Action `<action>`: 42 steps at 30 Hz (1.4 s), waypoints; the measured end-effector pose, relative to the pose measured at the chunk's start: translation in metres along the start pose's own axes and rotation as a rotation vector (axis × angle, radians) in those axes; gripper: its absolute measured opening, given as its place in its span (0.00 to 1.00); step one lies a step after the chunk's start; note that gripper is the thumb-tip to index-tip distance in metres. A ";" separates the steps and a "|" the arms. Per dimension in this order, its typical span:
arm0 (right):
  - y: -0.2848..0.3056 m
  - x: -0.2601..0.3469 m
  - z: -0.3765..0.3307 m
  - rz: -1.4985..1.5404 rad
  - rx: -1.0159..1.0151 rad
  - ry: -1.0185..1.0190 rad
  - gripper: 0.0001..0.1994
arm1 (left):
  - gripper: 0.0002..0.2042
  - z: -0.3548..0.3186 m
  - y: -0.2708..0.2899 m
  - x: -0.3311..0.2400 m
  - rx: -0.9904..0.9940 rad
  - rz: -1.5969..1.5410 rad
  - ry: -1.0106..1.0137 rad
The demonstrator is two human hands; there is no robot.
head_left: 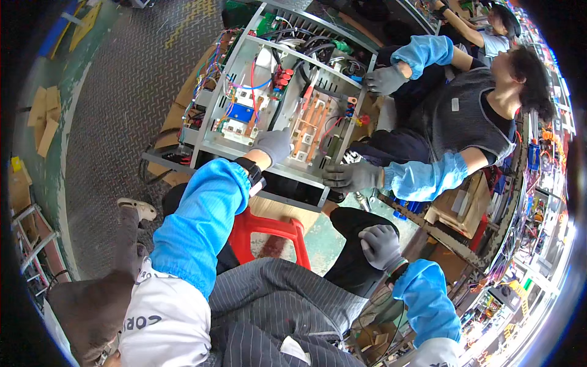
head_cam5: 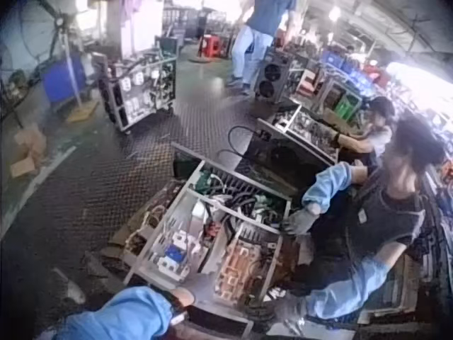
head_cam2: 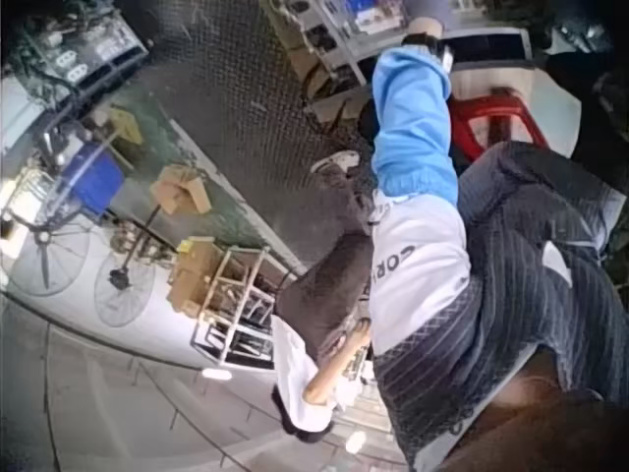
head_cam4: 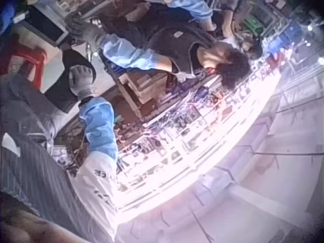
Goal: Assembling components and wiring within an industrial electrical control panel using tools.
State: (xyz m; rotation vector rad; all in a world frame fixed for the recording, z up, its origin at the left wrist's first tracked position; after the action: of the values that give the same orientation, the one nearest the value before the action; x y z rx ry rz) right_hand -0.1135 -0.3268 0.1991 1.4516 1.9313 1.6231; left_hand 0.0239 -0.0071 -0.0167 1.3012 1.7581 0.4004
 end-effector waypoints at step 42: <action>-0.005 -0.002 0.007 0.000 -0.037 0.037 0.09 | 0.17 0.000 0.014 0.002 -0.030 0.012 -0.051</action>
State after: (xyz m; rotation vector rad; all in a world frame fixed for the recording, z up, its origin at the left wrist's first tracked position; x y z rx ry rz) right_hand -0.1102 -0.3240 0.1919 1.4174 1.9101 1.6880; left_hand 0.0324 0.0000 -0.0076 1.2902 1.6966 0.3953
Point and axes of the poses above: each hand's wrist, its own z-axis towards the middle knuckle, its own y-axis out of the back of the hand, x = y × z, the point moved 3 cm from there along z, towards the middle knuckle, and after that the axes turned 1 degree about z, right-handed, at the moved point
